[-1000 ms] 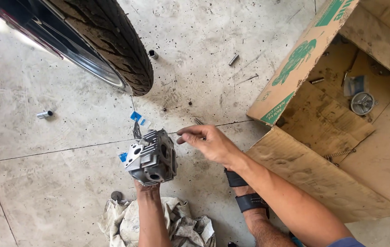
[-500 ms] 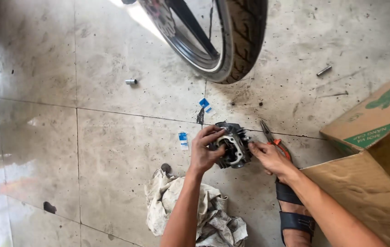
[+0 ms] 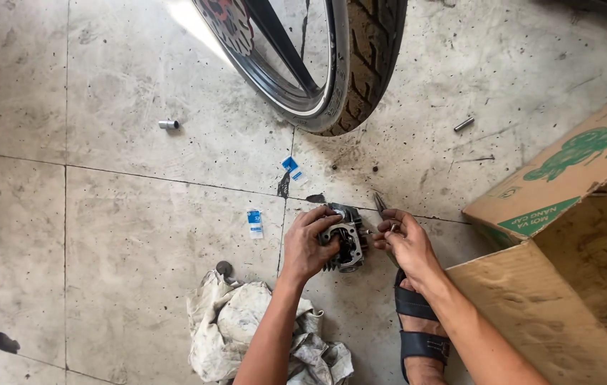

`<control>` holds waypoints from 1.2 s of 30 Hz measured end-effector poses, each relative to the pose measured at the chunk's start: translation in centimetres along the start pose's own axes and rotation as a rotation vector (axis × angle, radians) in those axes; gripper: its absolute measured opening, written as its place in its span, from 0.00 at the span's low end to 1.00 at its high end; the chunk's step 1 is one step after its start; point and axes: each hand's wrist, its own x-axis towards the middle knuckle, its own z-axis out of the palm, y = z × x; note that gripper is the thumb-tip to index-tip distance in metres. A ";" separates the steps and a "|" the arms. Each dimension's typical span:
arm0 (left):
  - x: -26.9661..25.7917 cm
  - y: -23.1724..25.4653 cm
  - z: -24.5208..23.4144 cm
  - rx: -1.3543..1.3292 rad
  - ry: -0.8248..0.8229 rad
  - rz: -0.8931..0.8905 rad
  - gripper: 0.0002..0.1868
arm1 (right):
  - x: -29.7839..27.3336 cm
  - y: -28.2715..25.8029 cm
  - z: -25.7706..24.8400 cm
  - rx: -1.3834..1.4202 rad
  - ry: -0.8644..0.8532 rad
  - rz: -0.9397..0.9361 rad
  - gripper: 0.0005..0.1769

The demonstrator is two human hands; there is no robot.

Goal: The person sits on the floor and assembles small metal components into a motorcycle engine cylinder head. They wipe the part with a cloth, then repeatedly pick up pins and other small pieces from a cardboard box and insert them into the cylinder head, adjusting the assembly by hand.

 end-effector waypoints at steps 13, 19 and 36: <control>-1.4 -0.4 0.6 -0.087 0.069 -0.100 0.26 | 1.6 2.6 1.7 0.308 -0.066 -0.055 0.18; -1.4 0.0 0.4 -0.129 0.086 -0.099 0.27 | 1.5 3.4 2.4 0.289 -0.018 -0.103 0.12; -1.5 -0.5 1.2 -0.185 0.140 -0.086 0.29 | 0.7 2.6 2.4 0.194 0.097 -0.076 0.15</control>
